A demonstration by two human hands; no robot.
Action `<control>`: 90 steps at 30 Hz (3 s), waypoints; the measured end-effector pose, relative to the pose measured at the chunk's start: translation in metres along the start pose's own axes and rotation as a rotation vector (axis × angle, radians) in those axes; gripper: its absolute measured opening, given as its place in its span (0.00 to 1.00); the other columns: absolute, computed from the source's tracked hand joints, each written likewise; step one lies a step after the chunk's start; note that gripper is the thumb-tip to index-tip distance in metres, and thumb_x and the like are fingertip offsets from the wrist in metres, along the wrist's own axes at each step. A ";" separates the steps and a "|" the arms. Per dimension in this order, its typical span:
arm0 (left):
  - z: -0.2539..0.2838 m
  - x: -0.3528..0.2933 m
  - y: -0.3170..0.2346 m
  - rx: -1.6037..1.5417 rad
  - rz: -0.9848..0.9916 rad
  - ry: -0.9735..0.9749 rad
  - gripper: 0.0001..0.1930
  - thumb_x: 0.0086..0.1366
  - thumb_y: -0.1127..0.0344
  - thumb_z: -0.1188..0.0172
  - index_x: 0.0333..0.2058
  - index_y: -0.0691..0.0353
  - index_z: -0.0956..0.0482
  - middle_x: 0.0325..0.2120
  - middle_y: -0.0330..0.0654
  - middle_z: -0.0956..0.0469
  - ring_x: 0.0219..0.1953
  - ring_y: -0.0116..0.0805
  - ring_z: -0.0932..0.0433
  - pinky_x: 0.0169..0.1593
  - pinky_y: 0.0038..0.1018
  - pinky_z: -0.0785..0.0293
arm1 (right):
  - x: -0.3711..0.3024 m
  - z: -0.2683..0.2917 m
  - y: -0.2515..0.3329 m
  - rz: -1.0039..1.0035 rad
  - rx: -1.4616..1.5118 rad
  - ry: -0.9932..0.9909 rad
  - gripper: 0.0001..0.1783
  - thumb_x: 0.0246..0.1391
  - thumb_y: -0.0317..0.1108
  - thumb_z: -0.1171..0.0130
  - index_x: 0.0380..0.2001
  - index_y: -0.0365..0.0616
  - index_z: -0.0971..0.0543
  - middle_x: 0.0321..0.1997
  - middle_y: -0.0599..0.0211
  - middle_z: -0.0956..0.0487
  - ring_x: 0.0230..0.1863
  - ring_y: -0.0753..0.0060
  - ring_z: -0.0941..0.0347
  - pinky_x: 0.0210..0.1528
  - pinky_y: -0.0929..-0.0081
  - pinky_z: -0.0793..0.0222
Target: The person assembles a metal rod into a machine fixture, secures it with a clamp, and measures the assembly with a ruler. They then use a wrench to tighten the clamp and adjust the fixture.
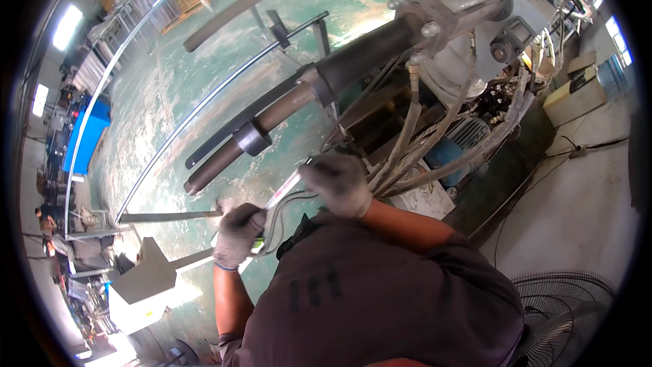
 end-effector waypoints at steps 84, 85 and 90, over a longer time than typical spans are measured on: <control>0.050 0.133 -0.137 -0.188 0.033 0.487 0.31 0.85 0.47 0.53 0.61 0.76 0.22 0.42 0.64 0.12 0.28 0.42 0.13 0.28 0.32 0.15 | -0.049 -0.044 -0.063 -0.279 0.550 -0.208 0.18 0.76 0.37 0.44 0.56 0.34 0.16 0.38 0.64 0.13 0.30 0.80 0.21 0.36 0.76 0.24; 0.042 0.128 -0.143 -0.190 0.009 0.445 0.28 0.83 0.52 0.53 0.58 0.77 0.21 0.39 0.63 0.11 0.22 0.36 0.17 0.23 0.29 0.21 | -0.048 -0.047 -0.060 -0.251 0.523 -0.227 0.17 0.76 0.37 0.44 0.55 0.34 0.16 0.38 0.63 0.13 0.30 0.79 0.21 0.37 0.76 0.23; 0.034 0.133 -0.147 -0.053 -0.108 0.448 0.31 0.82 0.49 0.51 0.63 0.78 0.25 0.37 0.63 0.12 0.19 0.36 0.19 0.17 0.27 0.29 | -0.040 -0.062 -0.060 -0.135 0.504 -0.346 0.15 0.75 0.37 0.45 0.51 0.37 0.16 0.38 0.65 0.12 0.31 0.80 0.19 0.33 0.74 0.24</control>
Point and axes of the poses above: each hand's wrist, its own x-axis towards the middle knuckle, its own z-axis out of the back of the hand, y = z × x, the point moved 5 cm from there along x, towards the middle knuckle
